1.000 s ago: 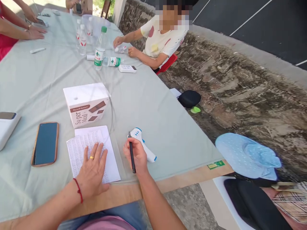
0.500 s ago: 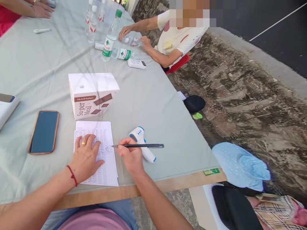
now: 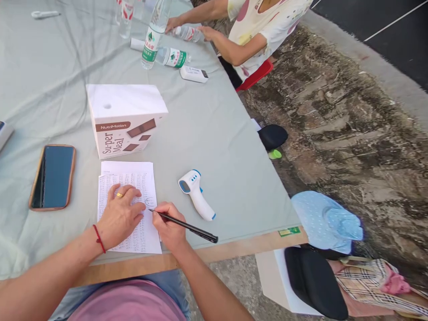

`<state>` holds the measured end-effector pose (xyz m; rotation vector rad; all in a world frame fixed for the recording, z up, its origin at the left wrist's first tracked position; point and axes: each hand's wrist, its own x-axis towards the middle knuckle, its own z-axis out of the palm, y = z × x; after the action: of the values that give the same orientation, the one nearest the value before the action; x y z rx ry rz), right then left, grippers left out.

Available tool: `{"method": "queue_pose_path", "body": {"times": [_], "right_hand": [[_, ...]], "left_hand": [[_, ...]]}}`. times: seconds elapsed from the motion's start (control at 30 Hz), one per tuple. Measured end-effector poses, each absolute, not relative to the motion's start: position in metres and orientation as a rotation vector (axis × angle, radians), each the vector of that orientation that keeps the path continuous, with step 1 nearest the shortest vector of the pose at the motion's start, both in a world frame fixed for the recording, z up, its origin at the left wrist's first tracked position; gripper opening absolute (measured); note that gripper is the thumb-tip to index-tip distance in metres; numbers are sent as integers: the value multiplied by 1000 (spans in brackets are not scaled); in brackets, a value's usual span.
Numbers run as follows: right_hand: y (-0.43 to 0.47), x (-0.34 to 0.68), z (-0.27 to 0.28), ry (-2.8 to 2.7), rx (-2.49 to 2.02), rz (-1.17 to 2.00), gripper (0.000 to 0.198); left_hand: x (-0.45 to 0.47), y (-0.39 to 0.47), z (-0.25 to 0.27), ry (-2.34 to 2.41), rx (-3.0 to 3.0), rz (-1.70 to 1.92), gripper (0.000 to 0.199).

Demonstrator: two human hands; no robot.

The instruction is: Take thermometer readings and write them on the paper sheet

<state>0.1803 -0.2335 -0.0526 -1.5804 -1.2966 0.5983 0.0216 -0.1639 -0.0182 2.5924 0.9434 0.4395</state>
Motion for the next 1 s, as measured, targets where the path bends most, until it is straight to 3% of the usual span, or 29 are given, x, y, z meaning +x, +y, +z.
{"method": "queue_pose_path", "body": {"times": [1.0], "right_hand": [[-234, 182, -54, -1480, -1597, 581, 11]], "left_hand": [[22, -163, -16, 963, 2552, 404, 13]]}}
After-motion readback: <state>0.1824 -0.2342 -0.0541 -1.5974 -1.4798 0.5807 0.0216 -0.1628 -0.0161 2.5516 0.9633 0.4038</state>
